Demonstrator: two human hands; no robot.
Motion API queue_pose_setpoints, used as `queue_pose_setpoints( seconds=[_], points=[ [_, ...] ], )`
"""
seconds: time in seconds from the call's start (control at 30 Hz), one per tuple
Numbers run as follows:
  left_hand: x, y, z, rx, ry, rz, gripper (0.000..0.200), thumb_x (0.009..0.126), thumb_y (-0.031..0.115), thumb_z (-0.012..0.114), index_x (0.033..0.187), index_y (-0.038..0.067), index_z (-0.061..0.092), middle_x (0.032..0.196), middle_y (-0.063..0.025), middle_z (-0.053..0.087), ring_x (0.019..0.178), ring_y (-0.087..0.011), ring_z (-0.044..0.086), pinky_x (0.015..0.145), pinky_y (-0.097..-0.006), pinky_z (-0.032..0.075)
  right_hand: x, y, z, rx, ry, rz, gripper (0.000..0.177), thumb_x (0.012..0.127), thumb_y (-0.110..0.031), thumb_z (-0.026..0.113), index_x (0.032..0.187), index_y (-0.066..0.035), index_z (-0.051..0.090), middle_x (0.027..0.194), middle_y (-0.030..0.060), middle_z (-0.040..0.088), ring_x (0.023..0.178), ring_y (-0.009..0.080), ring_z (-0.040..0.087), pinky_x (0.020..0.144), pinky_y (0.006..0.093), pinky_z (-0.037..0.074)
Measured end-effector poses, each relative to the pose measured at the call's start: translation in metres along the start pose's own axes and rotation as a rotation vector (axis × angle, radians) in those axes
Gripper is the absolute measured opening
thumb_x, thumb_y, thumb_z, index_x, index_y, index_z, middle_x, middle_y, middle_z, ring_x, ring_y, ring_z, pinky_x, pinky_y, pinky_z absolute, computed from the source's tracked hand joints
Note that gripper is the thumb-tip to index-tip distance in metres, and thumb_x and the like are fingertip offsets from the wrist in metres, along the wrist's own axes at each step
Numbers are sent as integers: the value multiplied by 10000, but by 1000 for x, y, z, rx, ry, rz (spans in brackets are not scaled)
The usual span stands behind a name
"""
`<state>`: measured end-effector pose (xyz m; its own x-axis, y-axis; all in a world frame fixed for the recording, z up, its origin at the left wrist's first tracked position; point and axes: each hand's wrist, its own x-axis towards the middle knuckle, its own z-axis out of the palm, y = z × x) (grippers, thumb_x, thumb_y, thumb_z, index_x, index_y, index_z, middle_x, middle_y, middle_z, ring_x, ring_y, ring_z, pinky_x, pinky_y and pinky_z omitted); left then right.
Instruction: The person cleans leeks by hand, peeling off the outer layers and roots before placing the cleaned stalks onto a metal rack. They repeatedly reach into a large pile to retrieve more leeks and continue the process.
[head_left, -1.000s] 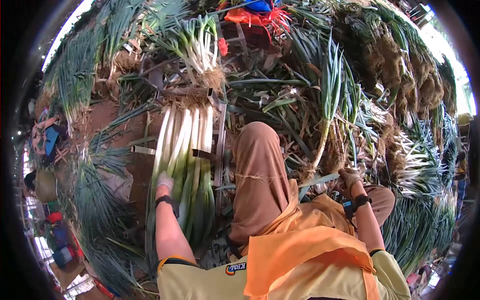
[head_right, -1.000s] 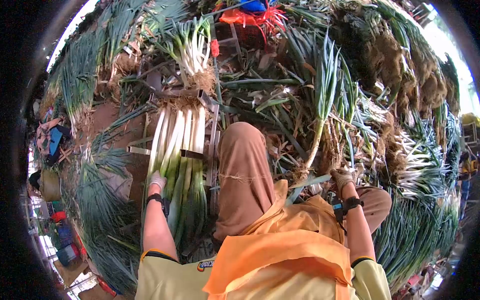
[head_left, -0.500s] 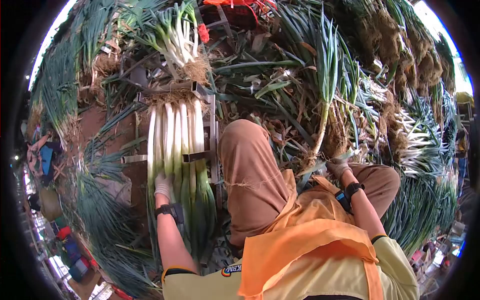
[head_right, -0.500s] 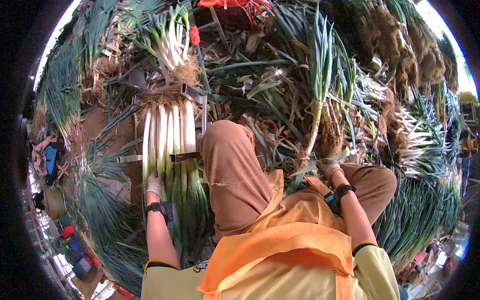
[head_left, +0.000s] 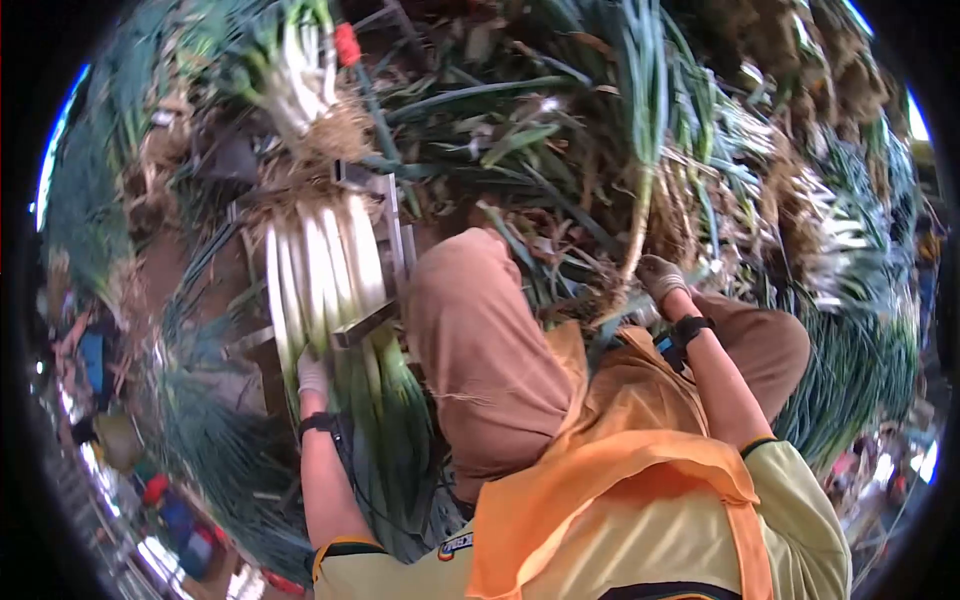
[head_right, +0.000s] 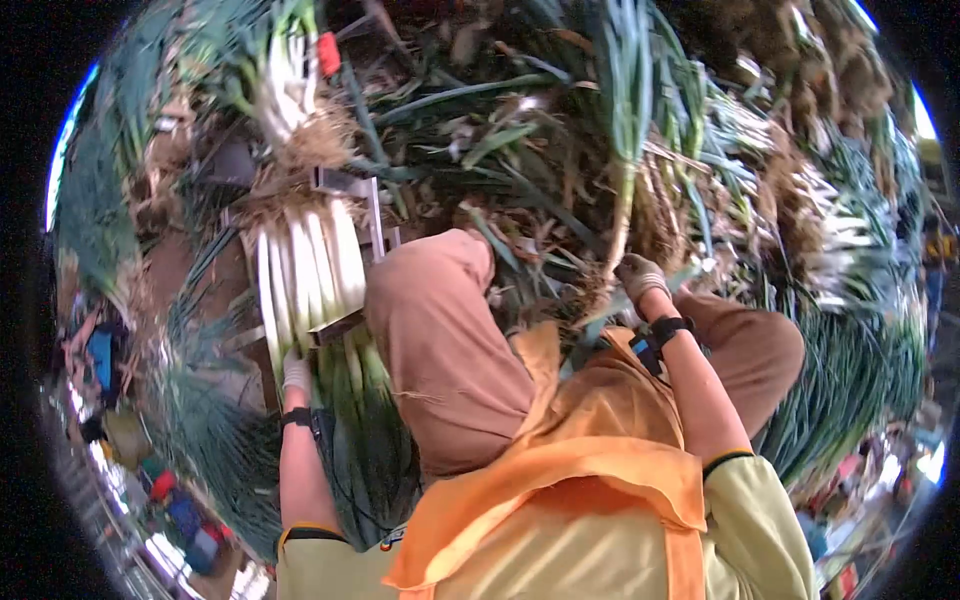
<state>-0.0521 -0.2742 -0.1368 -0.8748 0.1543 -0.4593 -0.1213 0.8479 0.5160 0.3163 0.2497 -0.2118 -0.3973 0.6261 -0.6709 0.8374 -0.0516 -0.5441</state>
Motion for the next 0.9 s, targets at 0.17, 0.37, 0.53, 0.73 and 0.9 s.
queue_pose_setpoints(
  seconds=[0.17, 0.37, 0.53, 0.73, 0.9],
  points=[
    [-5, -5, 13, 315, 65, 12, 415, 795, 134, 513, 1177, -8, 436, 1008, -260, 527, 953, -339, 521, 826, -363, 395, 42, -44, 8, -156, 2, 67, 435, 752, -320, 606, 1087, -48, 552, 1043, 133, 591, 943, 243, 566, 796, 319, 432],
    [13, -8, 22, 434, 163, 2, 443, 741, 86, 539, 1176, 51, 462, 983, -264, 513, 923, -396, 496, 809, -410, 403, 79, -38, 22, -78, 224, 250, 424, 677, -361, 688, 950, -44, 620, 887, 96, 627, 757, 224, 587, 660, 362, 463],
    [11, 7, 14, 458, 30, -91, 402, 835, 155, 452, 1223, 58, 422, 1020, -205, 567, 943, -337, 542, 782, -362, 452, 103, -41, 28, 424, 18, 380, 359, 717, -351, 658, 921, -68, 573, 799, 34, 573, 661, 170, 533, 560, 358, 423],
    [19, -28, 54, 622, 241, -39, 486, 789, 194, 510, 1227, 32, 380, 1089, -242, 499, 1003, -375, 474, 836, -424, 389, 81, -51, 22, 508, -8, 312, 345, 793, -326, 561, 1015, -63, 533, 778, 77, 559, 714, 183, 520, 622, 340, 416],
    [-5, 27, 64, 813, 378, -68, 631, 750, 393, 535, 1226, 20, 357, 1148, -209, 462, 1058, -355, 429, 829, -423, 390, 53, -33, -5, 609, -46, 263, 313, 758, -295, 614, 944, -54, 540, 712, 38, 538, 633, 176, 492, 545, 338, 391]
  ],
)
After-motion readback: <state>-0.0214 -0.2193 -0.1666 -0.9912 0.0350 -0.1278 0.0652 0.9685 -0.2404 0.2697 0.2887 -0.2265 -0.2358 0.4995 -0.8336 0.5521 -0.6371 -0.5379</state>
